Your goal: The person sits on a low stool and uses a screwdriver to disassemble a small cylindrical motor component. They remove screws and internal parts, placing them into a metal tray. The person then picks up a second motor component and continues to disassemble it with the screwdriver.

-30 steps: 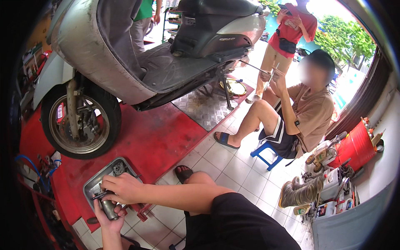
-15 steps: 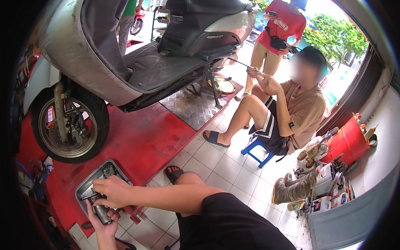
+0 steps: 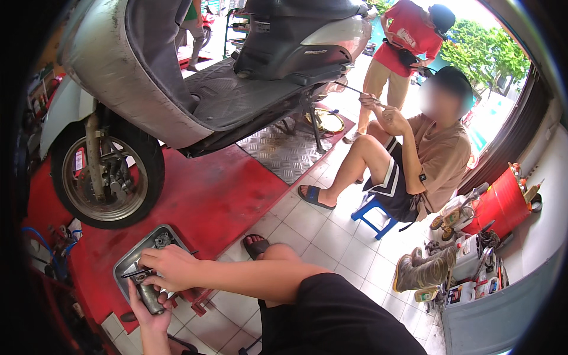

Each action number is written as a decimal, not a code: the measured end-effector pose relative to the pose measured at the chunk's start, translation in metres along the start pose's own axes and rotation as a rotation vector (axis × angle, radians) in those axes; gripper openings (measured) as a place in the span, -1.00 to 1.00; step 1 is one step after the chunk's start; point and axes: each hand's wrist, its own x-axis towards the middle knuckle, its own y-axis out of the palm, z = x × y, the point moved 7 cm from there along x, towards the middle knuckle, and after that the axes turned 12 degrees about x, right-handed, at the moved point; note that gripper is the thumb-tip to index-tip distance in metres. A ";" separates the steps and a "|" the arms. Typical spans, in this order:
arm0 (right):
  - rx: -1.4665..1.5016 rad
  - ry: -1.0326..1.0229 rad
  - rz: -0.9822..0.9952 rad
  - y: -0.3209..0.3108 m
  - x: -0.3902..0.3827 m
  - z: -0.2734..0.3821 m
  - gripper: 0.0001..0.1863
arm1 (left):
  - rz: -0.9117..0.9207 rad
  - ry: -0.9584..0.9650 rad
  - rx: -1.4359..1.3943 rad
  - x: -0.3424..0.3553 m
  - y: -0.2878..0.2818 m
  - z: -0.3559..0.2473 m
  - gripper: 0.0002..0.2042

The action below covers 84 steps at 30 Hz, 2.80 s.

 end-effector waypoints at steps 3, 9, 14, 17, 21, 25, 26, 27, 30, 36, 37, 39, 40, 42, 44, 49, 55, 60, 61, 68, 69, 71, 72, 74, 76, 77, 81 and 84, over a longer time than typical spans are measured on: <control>-0.011 -0.013 0.004 0.004 -0.001 -0.002 -0.79 | 0.011 -0.012 -0.031 0.002 -0.005 0.001 -0.50; -0.032 -0.014 -0.017 0.009 -0.003 -0.008 -0.83 | 0.033 -0.052 -0.070 0.003 -0.008 0.006 -0.52; -0.097 0.075 0.038 0.013 -0.003 -0.014 -0.74 | 0.068 -0.041 -0.037 0.000 -0.007 0.002 -0.49; -0.083 0.068 0.045 0.013 -0.002 -0.006 -0.74 | 0.081 -0.058 -0.103 0.001 -0.011 0.002 -0.50; 0.097 0.145 0.036 0.012 -0.003 -0.006 -0.79 | 0.125 -0.061 -0.122 0.003 -0.011 0.002 -0.50; 0.039 0.065 0.030 0.013 -0.003 -0.007 -0.80 | 0.142 -0.080 -0.136 0.003 -0.011 0.004 -0.49; 0.047 0.076 0.037 0.013 -0.003 -0.008 -0.80 | 0.144 -0.078 -0.125 0.002 -0.010 0.003 -0.48; 0.054 0.087 0.045 0.014 -0.002 -0.009 -0.80 | 0.131 -0.063 -0.105 0.001 -0.008 0.001 -0.48; 0.051 0.132 0.070 0.014 -0.002 -0.013 -0.79 | 0.104 -0.038 -0.063 -0.001 -0.008 0.000 -0.48; 0.003 0.010 0.025 0.013 -0.004 -0.008 -0.78 | 0.133 -0.029 -0.059 -0.003 -0.002 -0.003 -0.49; 0.025 0.043 0.035 0.013 -0.003 -0.010 -0.78 | 0.140 -0.033 -0.059 -0.002 -0.003 -0.003 -0.50; 0.070 0.111 0.054 0.013 -0.003 -0.014 -0.77 | 0.154 -0.041 -0.058 0.000 -0.006 -0.001 -0.50; 0.026 0.134 0.069 0.013 -0.003 -0.015 -0.76 | 0.129 -0.054 -0.079 0.000 -0.009 0.001 -0.51; 0.009 0.161 0.082 0.013 -0.001 -0.012 -0.76 | 0.118 -0.054 -0.091 0.000 -0.012 0.002 -0.51; 0.037 0.142 0.079 0.013 0.000 -0.011 -0.76 | 0.127 -0.056 -0.097 0.000 -0.010 0.001 -0.51; 0.130 0.116 0.056 0.013 -0.005 -0.019 -0.76 | 0.172 -0.043 -0.054 0.002 -0.002 0.000 -0.49; 0.094 0.071 0.056 0.012 -0.002 -0.009 -0.73 | 0.147 -0.089 -0.109 0.000 -0.008 0.002 -0.49; 0.119 0.086 0.069 0.012 -0.005 -0.015 -0.68 | 0.169 -0.029 -0.052 0.004 -0.006 0.003 -0.48; 0.109 0.075 0.078 0.015 0.002 -0.010 -0.67 | 0.151 -0.016 -0.037 0.003 -0.013 0.000 -0.47; 0.082 0.120 0.071 0.009 -0.005 -0.019 -0.76 | 0.315 -0.026 -0.098 0.005 0.001 0.004 -0.46; 0.091 0.158 0.053 0.006 -0.003 -0.018 -0.77 | 0.357 -0.048 -0.146 0.003 0.001 0.004 -0.52; 0.145 0.135 0.039 0.007 0.005 -0.010 -0.80 | 0.361 -0.039 -0.146 0.000 -0.003 0.002 -0.52; 0.172 0.164 0.001 0.003 0.009 -0.009 -0.77 | 0.355 -0.020 -0.140 -0.002 -0.003 -0.001 -0.52; 0.361 0.274 -0.067 -0.006 0.006 -0.021 -0.82 | 0.374 -0.011 -0.142 -0.001 0.000 -0.002 -0.52; 0.487 0.325 -0.152 -0.014 0.007 -0.025 -0.88 | 0.328 0.002 -0.114 -0.002 -0.003 -0.005 -0.45; 0.413 0.280 -0.099 -0.020 0.013 -0.015 -0.89 | 0.306 0.005 -0.102 -0.002 -0.003 -0.005 -0.41; 0.217 0.168 -0.055 -0.030 0.011 0.002 -0.92 | 0.237 0.006 -0.085 0.000 -0.005 -0.006 -0.43; 0.517 0.134 -0.197 -0.033 0.007 0.006 -0.88 | 0.185 -0.026 -0.120 0.003 -0.012 -0.001 -0.46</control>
